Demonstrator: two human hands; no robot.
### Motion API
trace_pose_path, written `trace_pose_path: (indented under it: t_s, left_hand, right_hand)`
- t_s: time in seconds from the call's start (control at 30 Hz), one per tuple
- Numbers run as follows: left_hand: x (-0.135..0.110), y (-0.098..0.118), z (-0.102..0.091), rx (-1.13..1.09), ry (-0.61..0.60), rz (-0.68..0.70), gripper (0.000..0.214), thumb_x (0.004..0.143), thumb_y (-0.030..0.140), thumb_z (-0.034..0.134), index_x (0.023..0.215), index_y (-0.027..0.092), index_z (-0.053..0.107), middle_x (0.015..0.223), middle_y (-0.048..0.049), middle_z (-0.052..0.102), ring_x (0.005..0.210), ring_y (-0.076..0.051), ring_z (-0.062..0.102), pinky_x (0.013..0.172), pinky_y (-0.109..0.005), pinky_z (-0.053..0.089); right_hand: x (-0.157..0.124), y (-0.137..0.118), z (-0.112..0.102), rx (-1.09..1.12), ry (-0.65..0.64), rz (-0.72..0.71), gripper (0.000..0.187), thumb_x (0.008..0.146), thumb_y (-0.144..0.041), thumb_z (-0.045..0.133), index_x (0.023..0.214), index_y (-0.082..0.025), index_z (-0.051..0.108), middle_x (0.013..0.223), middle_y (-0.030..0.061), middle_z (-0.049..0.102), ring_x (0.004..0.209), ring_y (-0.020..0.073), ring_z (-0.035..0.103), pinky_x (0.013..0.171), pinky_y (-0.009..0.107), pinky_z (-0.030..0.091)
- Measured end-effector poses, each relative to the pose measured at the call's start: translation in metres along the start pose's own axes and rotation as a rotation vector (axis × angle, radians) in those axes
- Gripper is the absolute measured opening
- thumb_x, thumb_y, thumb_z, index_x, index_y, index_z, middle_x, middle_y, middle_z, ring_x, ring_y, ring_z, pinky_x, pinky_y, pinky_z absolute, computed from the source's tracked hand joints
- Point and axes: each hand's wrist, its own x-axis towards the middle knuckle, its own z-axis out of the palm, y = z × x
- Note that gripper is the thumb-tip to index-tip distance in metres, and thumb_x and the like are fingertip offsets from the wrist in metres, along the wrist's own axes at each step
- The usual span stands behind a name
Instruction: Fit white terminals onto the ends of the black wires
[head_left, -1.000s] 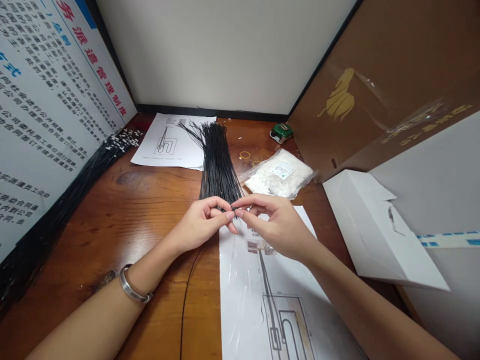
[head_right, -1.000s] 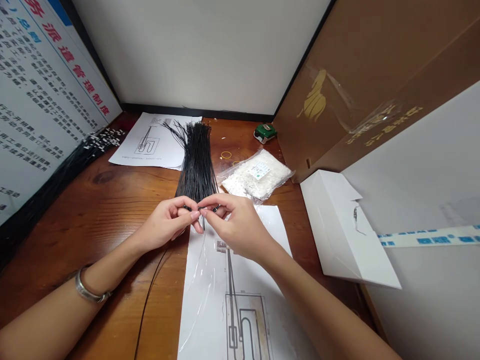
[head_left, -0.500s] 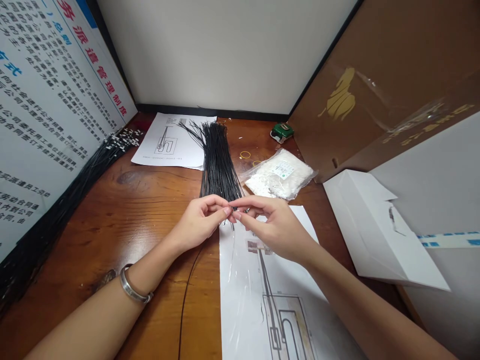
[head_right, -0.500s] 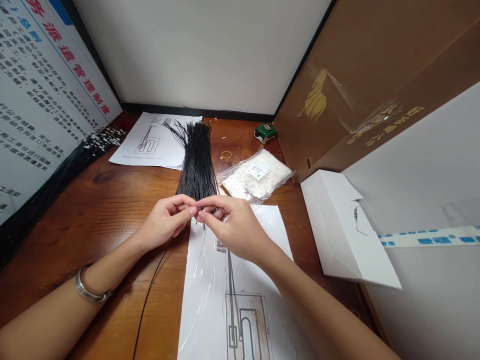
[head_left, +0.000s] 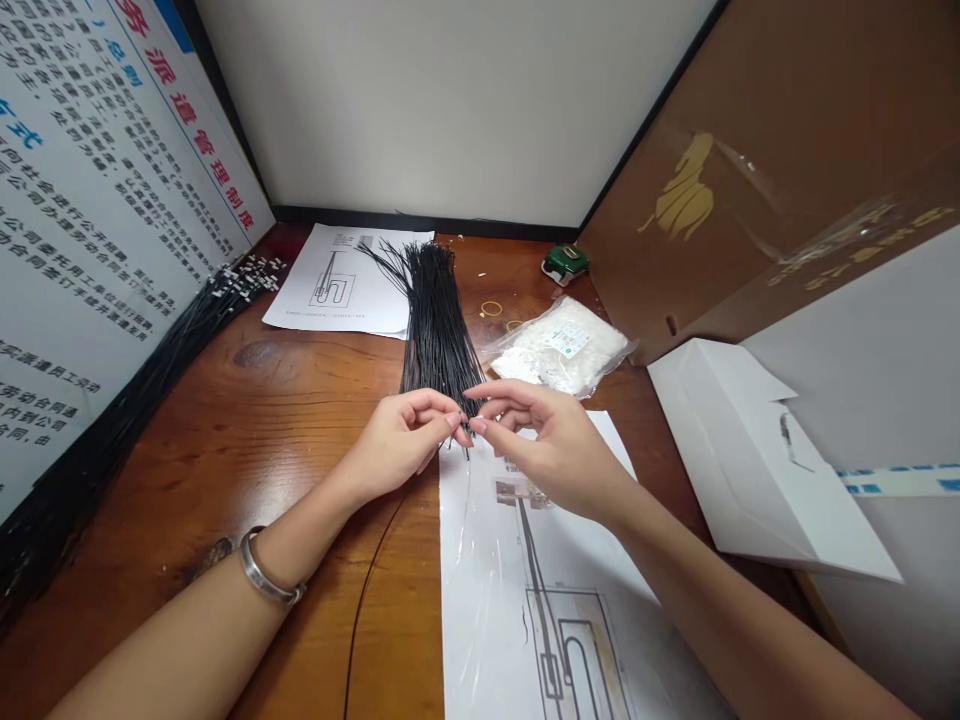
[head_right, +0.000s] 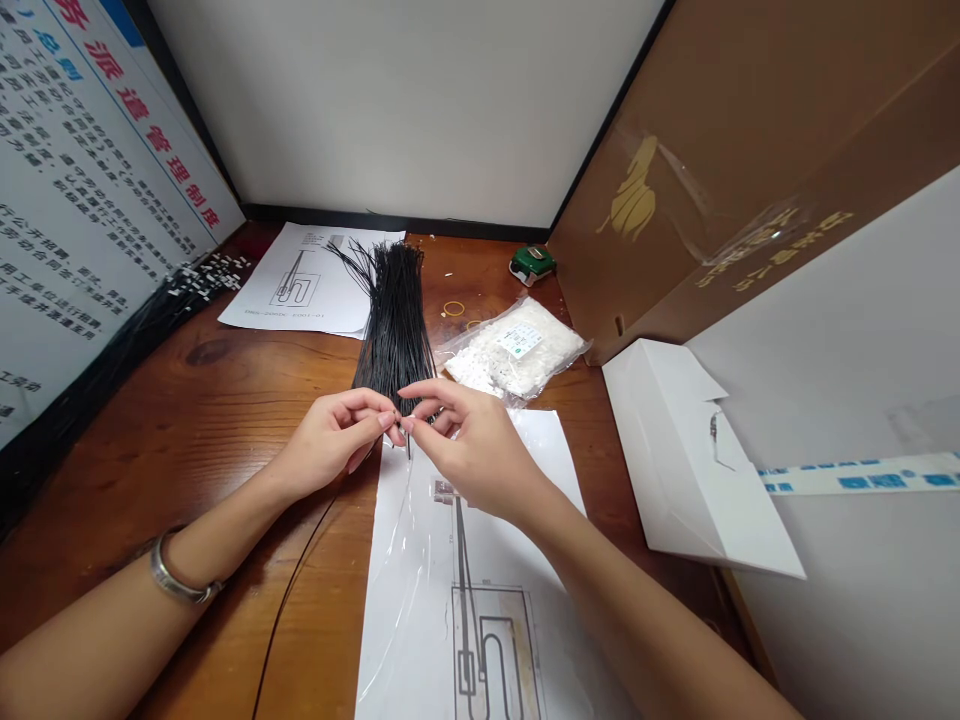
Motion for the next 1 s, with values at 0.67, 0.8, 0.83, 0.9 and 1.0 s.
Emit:
trace_pose_path:
  t_s: [0.67,0.8,0.83,0.9,1.0]
  left_hand:
    - [-0.0008,0.001,0.0005,0.069,-0.019,-0.022,0.016,0.086,0.03,0.058,0.085,0.014,0.062,0.072,-0.0031,0.07,0.037,-0.003,0.036,0.037,-0.02,0.025]
    - [-0.0006,-0.0002,-0.0002,0.046,-0.029,-0.013,0.017,0.086,0.03,0.058,0.085,0.014,0.061,0.072,-0.0028,0.07,0.037,-0.003,0.037,0.037,-0.02,0.026]
    - [-0.0004,-0.0007,-0.0005,0.04,-0.032,-0.006,0.017,0.086,0.031,0.058,0.085,0.014,0.061,0.072,-0.0027,0.069,0.037,-0.003,0.038,0.037,-0.02,0.026]
    - [0.0003,-0.0013,-0.0009,0.028,-0.034,0.0,0.017,0.086,0.031,0.059,0.085,0.014,0.061,0.072,-0.0023,0.069,0.038,-0.003,0.038,0.038,-0.02,0.026]
    - [0.0005,-0.0006,-0.0008,0.023,-0.037,-0.002,0.017,0.085,0.031,0.059,0.085,0.014,0.061,0.069,-0.0015,0.067,0.039,-0.003,0.037,0.039,-0.02,0.026]
  right_hand:
    - [0.0016,0.0008,0.0034,0.101,0.084,0.086,0.017,0.075,-0.033,0.069,0.081,-0.018,0.074,0.054,0.0003,0.062,0.043,0.008,0.046,0.038,0.022,0.032]
    - [0.0016,0.0008,0.002,0.082,0.088,0.097,0.017,0.076,-0.033,0.069,0.081,-0.017,0.074,0.051,-0.0002,0.059,0.041,0.0079,0.043,0.037,0.022,0.027]
    - [0.0018,0.0013,0.0017,0.091,0.09,0.094,0.016,0.075,-0.032,0.069,0.081,-0.017,0.073,0.053,0.0009,0.062,0.043,0.009,0.047,0.038,0.022,0.029]
    - [0.0021,0.0023,0.0015,0.113,0.093,0.091,0.016,0.074,-0.032,0.07,0.08,-0.018,0.073,0.059,0.0026,0.065,0.047,0.011,0.053,0.04,0.023,0.034]
    - [0.0024,0.0033,0.0019,0.15,0.087,0.09,0.015,0.074,-0.031,0.07,0.08,-0.018,0.072,0.064,0.0042,0.068,0.051,0.0135,0.059,0.041,0.024,0.038]
